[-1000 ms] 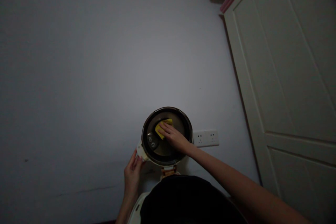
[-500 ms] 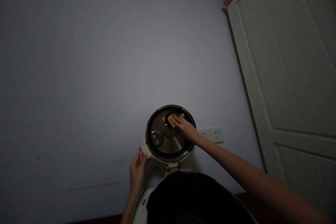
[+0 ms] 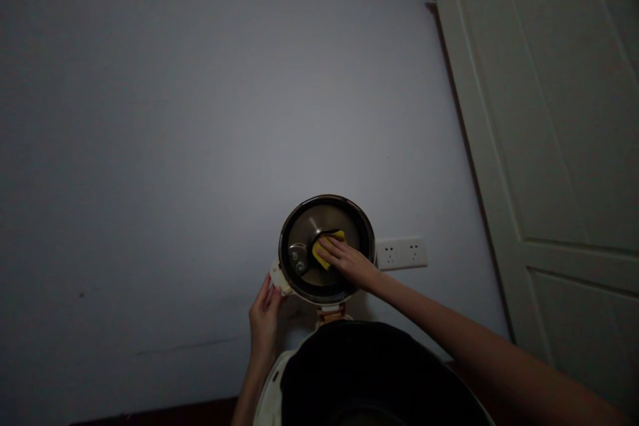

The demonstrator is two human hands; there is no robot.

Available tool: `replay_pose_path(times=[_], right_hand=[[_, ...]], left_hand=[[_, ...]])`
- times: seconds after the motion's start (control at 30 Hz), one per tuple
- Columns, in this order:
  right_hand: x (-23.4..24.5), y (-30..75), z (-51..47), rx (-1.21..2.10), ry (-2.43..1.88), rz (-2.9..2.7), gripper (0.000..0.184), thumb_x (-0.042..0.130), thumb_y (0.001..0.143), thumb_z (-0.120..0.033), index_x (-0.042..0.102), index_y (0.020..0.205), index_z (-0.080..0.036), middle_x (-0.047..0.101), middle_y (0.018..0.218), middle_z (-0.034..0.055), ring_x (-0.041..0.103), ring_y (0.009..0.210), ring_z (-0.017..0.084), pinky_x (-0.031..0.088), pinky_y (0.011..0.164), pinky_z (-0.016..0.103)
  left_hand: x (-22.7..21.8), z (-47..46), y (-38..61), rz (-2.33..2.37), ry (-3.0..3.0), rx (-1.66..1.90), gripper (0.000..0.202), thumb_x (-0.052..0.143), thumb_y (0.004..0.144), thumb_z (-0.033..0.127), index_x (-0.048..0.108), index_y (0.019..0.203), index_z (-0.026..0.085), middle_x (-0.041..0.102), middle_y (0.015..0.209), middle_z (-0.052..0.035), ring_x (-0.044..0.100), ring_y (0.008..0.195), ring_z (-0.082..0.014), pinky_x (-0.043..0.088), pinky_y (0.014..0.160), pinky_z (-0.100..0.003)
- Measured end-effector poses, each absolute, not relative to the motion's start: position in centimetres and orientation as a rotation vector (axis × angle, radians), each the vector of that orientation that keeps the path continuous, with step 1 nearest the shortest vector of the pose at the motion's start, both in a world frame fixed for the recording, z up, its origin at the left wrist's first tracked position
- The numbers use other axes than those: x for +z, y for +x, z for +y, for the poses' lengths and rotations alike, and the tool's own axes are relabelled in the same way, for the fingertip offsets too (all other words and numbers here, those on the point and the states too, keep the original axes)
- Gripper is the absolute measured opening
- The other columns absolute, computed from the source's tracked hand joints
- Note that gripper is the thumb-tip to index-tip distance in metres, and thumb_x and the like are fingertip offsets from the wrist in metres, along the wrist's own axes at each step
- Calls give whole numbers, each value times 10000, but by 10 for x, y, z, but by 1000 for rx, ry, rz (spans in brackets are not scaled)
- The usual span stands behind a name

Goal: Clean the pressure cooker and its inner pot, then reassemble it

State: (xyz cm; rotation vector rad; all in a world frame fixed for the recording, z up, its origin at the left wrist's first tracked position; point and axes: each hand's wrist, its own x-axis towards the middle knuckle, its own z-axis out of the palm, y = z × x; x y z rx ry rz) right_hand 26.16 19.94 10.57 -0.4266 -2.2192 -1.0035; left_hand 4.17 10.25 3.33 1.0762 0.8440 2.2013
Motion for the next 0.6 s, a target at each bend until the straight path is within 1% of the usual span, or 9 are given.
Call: replay_pose_path(times=[0.1,0.17,0.27,0.37,0.47,0.6], right_hand=[[117,259,206,-880,-459,-2133,522,442,868,-43,412,1377,-154,384,1449,153,254,1384,246,361,1077,451],[115,261,209,-819,-481,-2089,522,442,862,-38,415,1375,-135,379,1447,170,233,1392,242,352,1084,449],[106,264,208,-815,-470,-2091,497,435,872,-47,430,1363,-125,384,1443,174,236,1389,250,361,1076,456],[103,255,200,-876,-397,-2166,471,422,886,-51,443,1352,-119,410,1428,169,263,1378,261,367,1070,458],[120,238,192,-948,-315,-2231,456,426,896,-65,447,1349,-124,419,1424,159,288,1367,265,357,1073,462],[158,225,192,-977,-332,-2192,450,431,889,-55,463,1334,-116,429,1413,170,321,1349,261,347,1072,465]], left_hand=[[33,101,42,837,1097,2199,502,657,792,272,555,1268,150,548,1318,-140,556,1167,-270,472,961,-417],[34,99,43,841,1095,2192,503,653,796,274,550,1274,152,561,1306,-135,573,1147,-260,472,962,-410],[36,96,45,841,1087,2177,530,652,797,268,526,1296,141,595,1263,-142,604,1103,-253,478,953,-419],[37,96,46,819,1098,2177,527,657,791,267,534,1288,138,600,1256,-143,603,1106,-251,474,958,-412],[36,97,45,801,1126,2178,517,658,789,279,545,1278,153,568,1299,-135,581,1137,-254,478,954,-404],[34,97,44,832,1107,2175,541,657,791,268,519,1299,144,556,1311,-139,573,1147,-258,486,946,-401]])
